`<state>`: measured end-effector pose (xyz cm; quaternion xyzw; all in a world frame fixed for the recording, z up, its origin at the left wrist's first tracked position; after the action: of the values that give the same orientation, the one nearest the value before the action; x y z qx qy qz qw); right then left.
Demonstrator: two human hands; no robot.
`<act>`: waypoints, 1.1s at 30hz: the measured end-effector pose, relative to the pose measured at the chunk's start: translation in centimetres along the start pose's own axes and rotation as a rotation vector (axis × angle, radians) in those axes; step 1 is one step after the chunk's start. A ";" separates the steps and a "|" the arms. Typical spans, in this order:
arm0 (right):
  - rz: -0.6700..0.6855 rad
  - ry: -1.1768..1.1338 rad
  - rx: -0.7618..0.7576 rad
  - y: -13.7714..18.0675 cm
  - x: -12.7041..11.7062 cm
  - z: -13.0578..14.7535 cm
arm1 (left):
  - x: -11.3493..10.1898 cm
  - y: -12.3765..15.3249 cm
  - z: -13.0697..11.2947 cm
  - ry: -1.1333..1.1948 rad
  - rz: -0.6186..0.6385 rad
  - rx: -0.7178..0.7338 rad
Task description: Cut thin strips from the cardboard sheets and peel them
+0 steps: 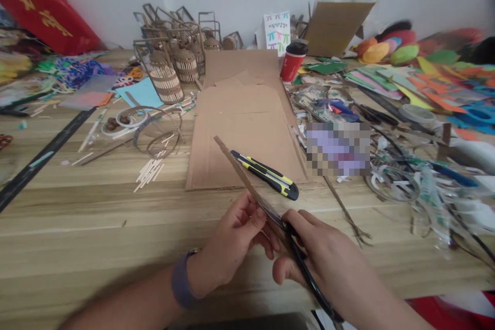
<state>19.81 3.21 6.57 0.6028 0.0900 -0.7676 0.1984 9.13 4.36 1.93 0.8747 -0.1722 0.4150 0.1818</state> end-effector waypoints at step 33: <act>0.021 -0.100 -0.011 0.5 1.5 -0.3 | -0.1 0.3 0.3 -0.045 0.047 -0.004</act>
<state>20.00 2.54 5.07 0.5635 0.0778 -0.7941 0.2140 9.13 4.01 1.72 0.8791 -0.1978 0.3990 0.1699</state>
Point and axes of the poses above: each hand's wrist, its own y-axis away from the middle knuckle, its own x-axis out of the palm, z = x × y, the point moved 7 cm from there along -y, towards the middle knuckle, and after that the axes turned 12 degrees about y, right-handed, at the moved point
